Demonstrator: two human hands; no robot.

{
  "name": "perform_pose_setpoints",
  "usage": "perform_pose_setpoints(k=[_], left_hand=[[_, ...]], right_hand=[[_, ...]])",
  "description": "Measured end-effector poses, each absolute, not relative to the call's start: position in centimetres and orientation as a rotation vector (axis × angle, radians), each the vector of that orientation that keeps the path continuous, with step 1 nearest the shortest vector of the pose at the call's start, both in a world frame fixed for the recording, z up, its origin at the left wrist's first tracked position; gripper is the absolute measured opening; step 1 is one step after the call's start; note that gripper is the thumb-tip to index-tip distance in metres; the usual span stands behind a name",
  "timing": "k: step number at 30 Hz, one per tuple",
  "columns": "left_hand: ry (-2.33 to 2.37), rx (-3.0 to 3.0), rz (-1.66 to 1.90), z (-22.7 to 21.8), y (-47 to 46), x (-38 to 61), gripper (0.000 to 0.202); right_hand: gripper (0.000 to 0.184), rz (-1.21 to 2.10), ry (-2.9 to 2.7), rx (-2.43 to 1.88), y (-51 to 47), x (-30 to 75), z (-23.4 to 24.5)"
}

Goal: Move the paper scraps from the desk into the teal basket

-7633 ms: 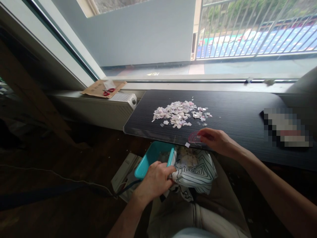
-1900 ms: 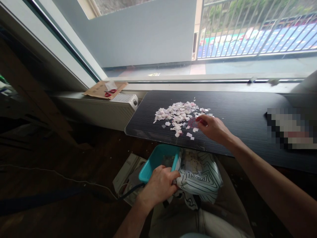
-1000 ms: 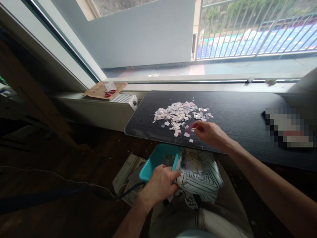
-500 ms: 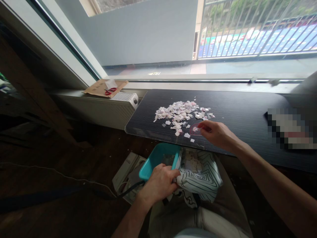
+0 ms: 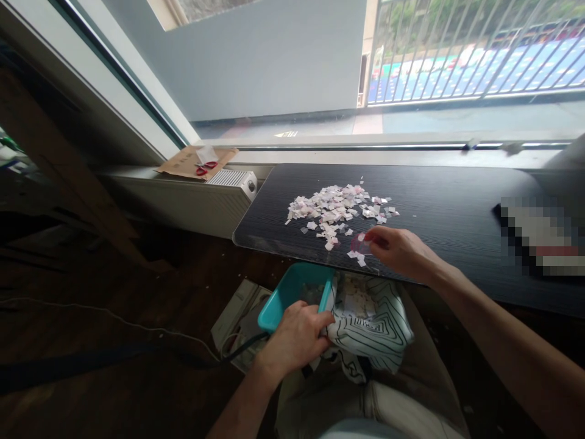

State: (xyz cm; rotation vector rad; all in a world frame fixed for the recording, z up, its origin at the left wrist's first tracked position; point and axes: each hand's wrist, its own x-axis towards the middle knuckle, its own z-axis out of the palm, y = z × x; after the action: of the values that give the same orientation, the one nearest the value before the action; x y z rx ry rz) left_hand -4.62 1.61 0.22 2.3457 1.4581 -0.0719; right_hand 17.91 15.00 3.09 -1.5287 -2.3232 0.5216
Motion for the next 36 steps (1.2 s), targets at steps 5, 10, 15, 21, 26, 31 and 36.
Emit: perform_pose_setpoints(k=[5, 10, 15, 21, 26, 31, 36], left_hand=[[1.426, 2.375, -0.077, 0.5, 1.7, -4.3, 0.009], [1.39, 2.375, -0.077, 0.6, 1.6, -4.0, 0.007], [1.389, 2.385, -0.089, 0.8, 1.7, -3.7, 0.007], [1.399, 2.388, -0.076, 1.0, 1.7, -3.7, 0.007], [1.414, 2.37, -0.028, 0.7, 1.3, -4.1, 0.006], [1.421, 2.351, -0.054, 0.6, 1.4, -4.2, 0.006], [1.409, 2.342, -0.054, 0.7, 1.6, -4.1, 0.006]], right_hand=[[0.02, 0.618, -2.364, -1.43, 14.6, 18.7, 2.5], [0.021, 0.644, -2.298, -1.479, 13.6, 20.5, 2.1], [0.018, 0.742, -2.306, -1.432, 12.4, 21.1, 2.4], [0.022, 0.707, -2.159, -1.414, 13.2, 20.8, 1.9], [0.024, 0.587, -1.947, -1.503, 16.0, 21.2, 0.5], [0.026, 0.519, -1.95, -1.572, 17.4, 20.6, 0.4], [0.027, 0.713, -2.043, -1.487, 17.1, 20.2, 0.8]])
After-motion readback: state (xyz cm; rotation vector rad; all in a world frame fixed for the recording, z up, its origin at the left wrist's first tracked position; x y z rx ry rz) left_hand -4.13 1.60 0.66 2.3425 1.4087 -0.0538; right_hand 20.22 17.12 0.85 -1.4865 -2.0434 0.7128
